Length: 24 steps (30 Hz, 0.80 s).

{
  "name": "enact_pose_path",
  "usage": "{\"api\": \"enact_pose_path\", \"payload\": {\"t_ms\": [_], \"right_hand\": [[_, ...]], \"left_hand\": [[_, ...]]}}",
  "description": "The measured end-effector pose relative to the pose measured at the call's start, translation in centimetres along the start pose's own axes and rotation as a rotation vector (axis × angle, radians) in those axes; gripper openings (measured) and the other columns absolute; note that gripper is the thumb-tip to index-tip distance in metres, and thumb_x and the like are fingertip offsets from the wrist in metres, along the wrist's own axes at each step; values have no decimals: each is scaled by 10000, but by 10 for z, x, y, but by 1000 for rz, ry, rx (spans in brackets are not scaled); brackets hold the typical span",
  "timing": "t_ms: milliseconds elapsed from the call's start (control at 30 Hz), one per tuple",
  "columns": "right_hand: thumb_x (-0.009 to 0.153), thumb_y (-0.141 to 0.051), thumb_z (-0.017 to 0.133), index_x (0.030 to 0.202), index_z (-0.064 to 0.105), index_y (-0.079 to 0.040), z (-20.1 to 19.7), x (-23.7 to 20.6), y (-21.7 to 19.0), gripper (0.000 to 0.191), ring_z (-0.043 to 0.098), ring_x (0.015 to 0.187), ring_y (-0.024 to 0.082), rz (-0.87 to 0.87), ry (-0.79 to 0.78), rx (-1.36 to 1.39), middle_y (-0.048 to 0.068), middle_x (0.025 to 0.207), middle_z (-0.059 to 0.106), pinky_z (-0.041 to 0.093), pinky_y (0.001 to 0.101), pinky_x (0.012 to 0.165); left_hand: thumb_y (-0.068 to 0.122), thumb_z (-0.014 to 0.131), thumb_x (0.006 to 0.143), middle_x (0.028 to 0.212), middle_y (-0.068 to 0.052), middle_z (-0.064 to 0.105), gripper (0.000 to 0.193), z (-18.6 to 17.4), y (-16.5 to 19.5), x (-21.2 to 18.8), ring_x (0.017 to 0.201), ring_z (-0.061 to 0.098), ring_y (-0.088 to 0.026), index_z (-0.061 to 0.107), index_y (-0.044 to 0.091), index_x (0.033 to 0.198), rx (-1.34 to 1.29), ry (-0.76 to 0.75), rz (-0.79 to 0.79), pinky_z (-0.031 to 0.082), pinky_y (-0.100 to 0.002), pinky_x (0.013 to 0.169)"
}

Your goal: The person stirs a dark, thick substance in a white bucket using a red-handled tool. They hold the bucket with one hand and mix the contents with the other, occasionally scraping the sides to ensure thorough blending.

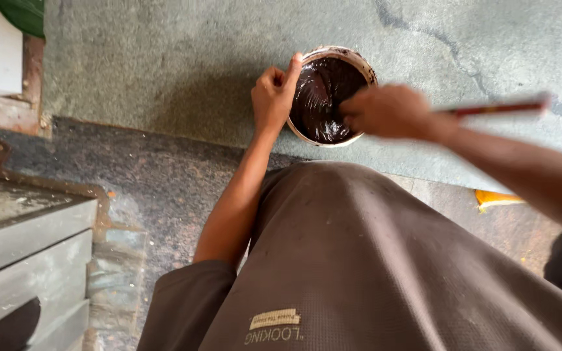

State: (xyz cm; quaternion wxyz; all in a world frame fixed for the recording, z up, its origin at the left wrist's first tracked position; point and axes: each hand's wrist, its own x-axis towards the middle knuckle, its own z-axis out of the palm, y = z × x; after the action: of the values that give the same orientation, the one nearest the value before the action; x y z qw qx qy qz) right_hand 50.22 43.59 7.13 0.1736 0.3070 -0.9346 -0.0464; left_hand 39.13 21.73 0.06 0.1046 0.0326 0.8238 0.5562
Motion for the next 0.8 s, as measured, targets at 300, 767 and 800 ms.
{"api": "enact_pose_path", "payload": {"t_ms": [300, 767, 800], "right_hand": [[1104, -290, 395, 1172, 679, -111, -39, 24, -13, 343, 634, 436, 158, 403, -999, 254, 75, 630, 709, 543, 359, 383], [1108, -490, 336, 1359, 590, -308, -24, 0, 21, 401, 499, 448, 61, 489, -632, 207, 11, 609, 660, 465, 311, 340], [1081, -475, 344, 1421, 595, -278, -26, -3, 23, 466, 514, 376, 159, 689, -952, 133, 85, 536, 657, 472, 346, 325]], "left_hand": [[736, 631, 822, 592, -84, 632, 734, 12, -9, 18, 595, 613, -181, 594, 35, 605, -20, -81, -15, 523, -384, 598], [719, 647, 836, 563, -42, 548, 730, 23, -10, 36, 566, 514, -137, 515, 53, 570, -3, -164, -22, 450, -369, 549], [713, 657, 839, 565, -30, 532, 729, 23, -10, 37, 570, 498, -130, 503, 52, 571, -24, -162, -25, 437, -365, 542]]}}
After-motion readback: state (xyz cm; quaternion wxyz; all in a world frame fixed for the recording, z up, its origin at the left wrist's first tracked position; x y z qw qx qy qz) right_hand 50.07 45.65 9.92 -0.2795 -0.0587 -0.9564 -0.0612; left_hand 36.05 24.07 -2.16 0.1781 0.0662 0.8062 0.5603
